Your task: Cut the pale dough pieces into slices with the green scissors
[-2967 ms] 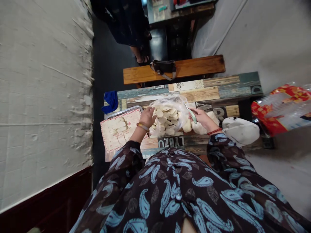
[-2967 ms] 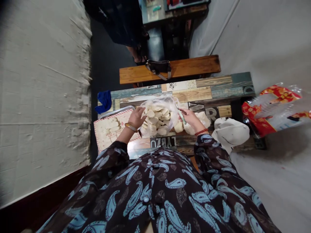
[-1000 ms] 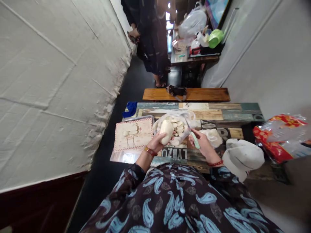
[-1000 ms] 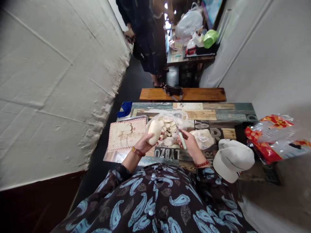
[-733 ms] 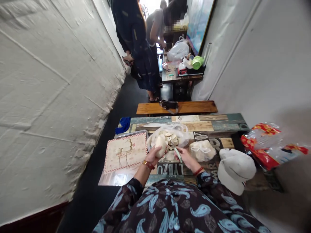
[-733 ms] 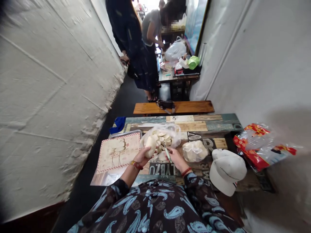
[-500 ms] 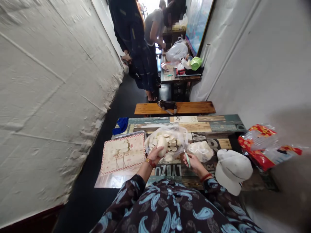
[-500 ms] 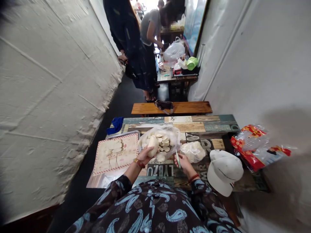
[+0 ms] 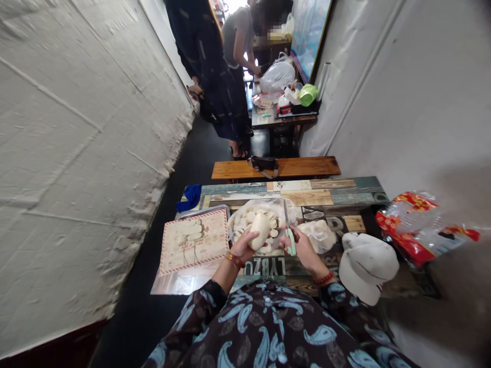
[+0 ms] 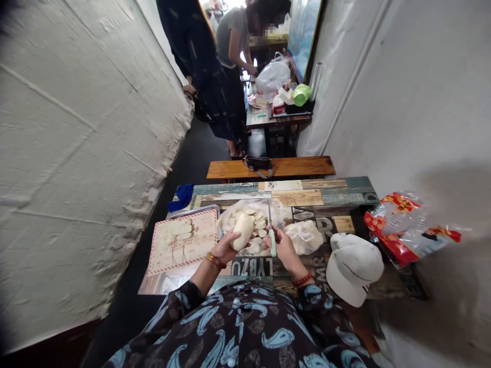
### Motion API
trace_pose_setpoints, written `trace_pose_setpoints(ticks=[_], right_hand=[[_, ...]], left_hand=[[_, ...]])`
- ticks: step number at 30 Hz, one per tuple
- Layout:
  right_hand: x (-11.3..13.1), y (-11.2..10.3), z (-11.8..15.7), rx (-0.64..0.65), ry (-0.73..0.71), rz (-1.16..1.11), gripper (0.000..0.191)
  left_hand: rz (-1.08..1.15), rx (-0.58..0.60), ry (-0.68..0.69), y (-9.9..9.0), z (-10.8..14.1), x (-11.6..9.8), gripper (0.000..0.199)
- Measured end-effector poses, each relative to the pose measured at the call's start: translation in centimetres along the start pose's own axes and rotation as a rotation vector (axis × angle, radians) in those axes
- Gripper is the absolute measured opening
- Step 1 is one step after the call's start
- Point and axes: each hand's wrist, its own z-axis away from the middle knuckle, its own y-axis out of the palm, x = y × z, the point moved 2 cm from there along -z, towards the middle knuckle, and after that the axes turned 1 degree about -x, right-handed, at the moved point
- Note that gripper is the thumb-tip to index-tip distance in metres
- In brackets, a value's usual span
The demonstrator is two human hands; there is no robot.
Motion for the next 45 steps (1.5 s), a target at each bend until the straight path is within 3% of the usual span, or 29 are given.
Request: trace_pose_setpoints(ticks=[4, 7, 10, 14, 19, 25, 33, 39, 45], right_hand=[[1.3, 1.5, -0.9, 0.019, 0.012, -0.045, 0.066], [1.3, 2.4, -0.9, 0.062, -0.012, -0.042, 0.065], [1.0, 3.1, -0.9, 0.022, -0.038, -0.019, 0.068], [1.2, 3.5, -1.1, -0.033, -0.124, 0.078, 0.066], [2.3, 3.6, 0.0, -0.011, -0.24, 0.172, 0.07], [3.3, 3.8, 0.7, 0.016, -0.286, 0.257, 0.075], [3.5, 1.0, 0.8, 0.09, -0.256, 0.361, 0.071], [5.0, -1.2, 2.0, 0.242, -0.303, 0.681, 0.072], [5.2, -2.3, 2.4, 0.332, -0.421, 0.863, 0.072]], left_hand=[[0.001, 0.001, 0.04, 0.7, 0.5, -0.1, 0.063], [-0.069, -0.001, 0.045, 1.2, 0.9, -0.2, 0.057], [-0.134, -0.025, 0.075, 1.5, 1.3, -0.3, 0.053], [-0.229, -0.065, 0.137, 1.6, 1.4, -0.3, 0.057], [-0.407, -0.102, 0.218, 2.1, 1.1, -0.9, 0.064], [-0.44, -0.038, 0.194, 2.6, 1.2, -2.1, 0.067], [-0.393, -0.143, 0.22, 0.9, 2.0, -3.2, 0.069], [-0.29, -0.122, 0.188, 0.2, 2.3, -3.8, 0.07], [-0.504, -0.144, 0.199, 0.6, 1.5, -4.1, 0.06]])
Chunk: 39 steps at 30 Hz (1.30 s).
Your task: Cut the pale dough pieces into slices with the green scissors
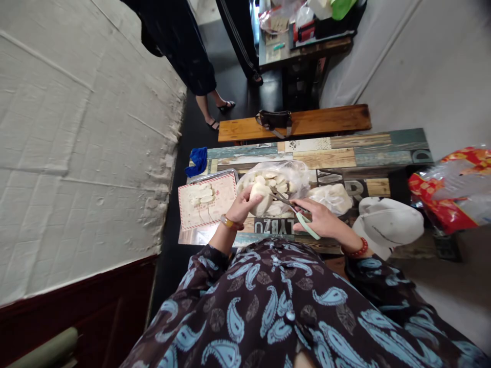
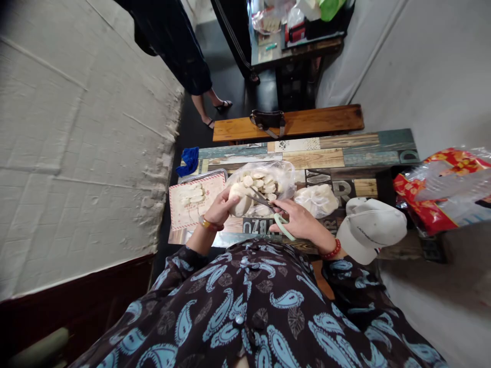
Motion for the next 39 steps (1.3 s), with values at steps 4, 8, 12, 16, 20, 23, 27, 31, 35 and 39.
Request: trace_pose_setpoints(ticks=[4, 8, 12, 16, 20, 23, 27, 31, 35, 39], right_hand=[[-0.3, -0.3, 0.1, 0.06, 0.02, 0.047, 0.076], [-0.4, -0.5, -0.3, 0.101, 0.016, 0.053, 0.076], [-0.4, -0.5, -0.8, 0.113, 0.023, 0.052, 0.074], [-0.7, -0.4, -1.4, 0.135, 0.023, 0.068, 0.073], [-1.4, 0.0, -2.0, 0.138, -0.011, 0.042, 0.066], [-1.7, 0.2, -2.1, 0.108, -0.018, -0.007, 0.056], [-1.9, 0.3, -1.9, 0.063, 0.004, -0.061, 0.05], [-1.8, 0.4, -1.4, 0.075, 0.004, -0.068, 0.046], [-1.8, 0.7, -1.1, 0.08, 0.041, -0.092, 0.045], [-1.9, 0.9, -0.8, 0.034, 0.091, -0.064, 0.046]], left_hand=[[-0.106, 0.007, 0.016, 0.4, -0.5, -0.3, 0.059], [-0.126, 0.028, -0.001, 0.9, -0.6, -0.2, 0.058], [-0.166, 0.056, 0.001, 1.2, -0.6, 0.0, 0.057], [-0.173, 0.068, 0.013, 1.3, -0.7, 0.4, 0.056], [-0.173, 0.08, 0.003, 1.2, -0.8, 0.9, 0.055], [-0.155, 0.082, -0.012, 1.2, -1.0, 1.2, 0.053], [-0.075, 0.104, -0.074, 1.2, -1.4, 1.7, 0.053], [-0.053, 0.14, -0.093, 1.2, -1.6, 2.0, 0.053], [-0.072, 0.153, -0.087, 1.0, -1.6, 1.9, 0.053], [-0.084, 0.154, -0.084, 0.5, -1.7, 1.7, 0.058]])
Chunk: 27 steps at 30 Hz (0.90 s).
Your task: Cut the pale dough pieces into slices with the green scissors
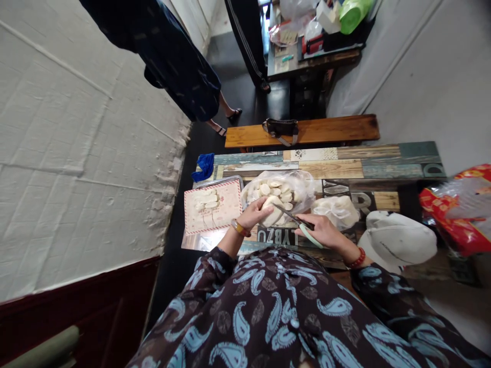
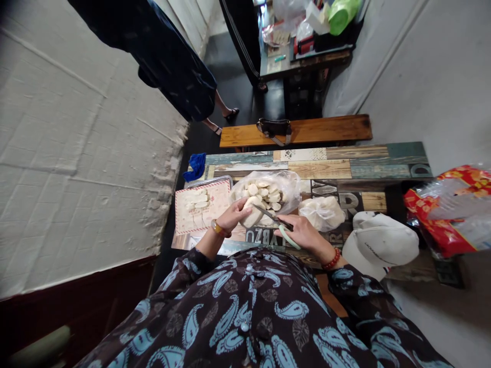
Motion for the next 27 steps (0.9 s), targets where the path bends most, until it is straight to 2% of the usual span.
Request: trace_pose_setpoints(ticks=[4, 12, 17, 27], right_hand=[[0.0, 0.1, 0.0, -0.016, 0.038, 0.039, 0.049], [0.2, 0.5, -0.8, 0.089, 0.053, 0.036, 0.061], [0.1, 0.4, -0.6, 0.188, 0.095, -0.022, 0.065], [-0.1, 1.3, -1.9, 0.105, 0.032, 0.075, 0.065]], left_hand=[[-0.009, 0.013, -0.05, -0.2, 0.0, 0.3, 0.062], [-0.015, 0.016, -0.056, 0.1, 0.1, 0.1, 0.06], [0.037, -0.031, -0.079, 0.2, 0.2, 0.5, 0.06], [-0.017, 0.002, -0.068, 0.4, -0.3, 0.9, 0.061]])
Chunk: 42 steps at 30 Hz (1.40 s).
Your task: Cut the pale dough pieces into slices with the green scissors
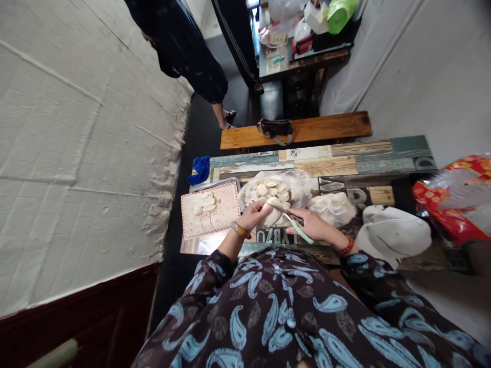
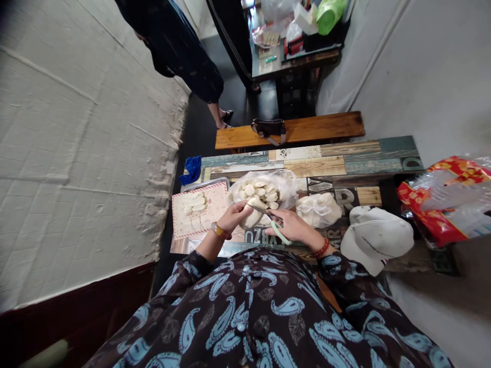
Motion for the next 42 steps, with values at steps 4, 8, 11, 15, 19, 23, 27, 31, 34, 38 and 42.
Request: trace_pose_setpoints(ticks=[4, 8, 11, 15, 19, 23, 27, 31, 34, 38, 42], right_hand=[[-0.8, 0.5, 0.0, -0.047, -0.006, -0.085, 0.056], [-1.4, 0.9, 0.2, -0.055, 0.01, -0.178, 0.051], [-1.9, 1.2, 0.1, -0.062, 0.016, -0.192, 0.049], [-2.5, 1.2, 0.0, -0.049, 0.018, -0.166, 0.046], [-2.8, 1.2, -0.2, -0.035, 0.025, -0.119, 0.041], [-3.4, 1.3, -0.3, -0.053, 0.106, -0.08, 0.04], [-4.2, 1.2, 0.1, -0.114, 0.204, -0.054, 0.049], [-3.7, 0.6, 0.6, -0.086, 0.188, -0.066, 0.056], [-2.6, -0.2, 1.3, -0.058, 0.158, -0.057, 0.061], [-1.2, -1.2, 2.2, -0.02, 0.095, -0.025, 0.068], [-0.5, -1.4, 2.9, 0.007, 0.035, 0.041, 0.072]], left_hand=[[-0.009, -0.008, -0.031, 0.0, -0.5, 0.3, 0.057], [-0.017, -0.017, -0.037, 0.0, -1.4, 0.8, 0.054], [-0.024, -0.001, -0.04, 0.0, -2.1, 1.0, 0.053], [-0.056, 0.019, -0.043, -0.1, -3.0, 1.3, 0.054], [-0.13, 0.019, -0.037, -0.2, -3.8, 1.7, 0.054], [-0.013, -0.031, -0.091, -0.6, -3.7, 2.6, 0.055], [0.21, -0.1, -0.131, -1.1, -2.8, 3.2, 0.063], [0.316, -0.076, -0.106, -1.3, -1.8, 3.0, 0.068], [0.306, -0.039, -0.076, -1.2, -1.1, 2.6, 0.068], [0.311, -0.035, -0.049, -1.0, -0.1, 2.1, 0.069], [0.29, -0.053, -0.014, -0.6, 0.9, 1.3, 0.064]])
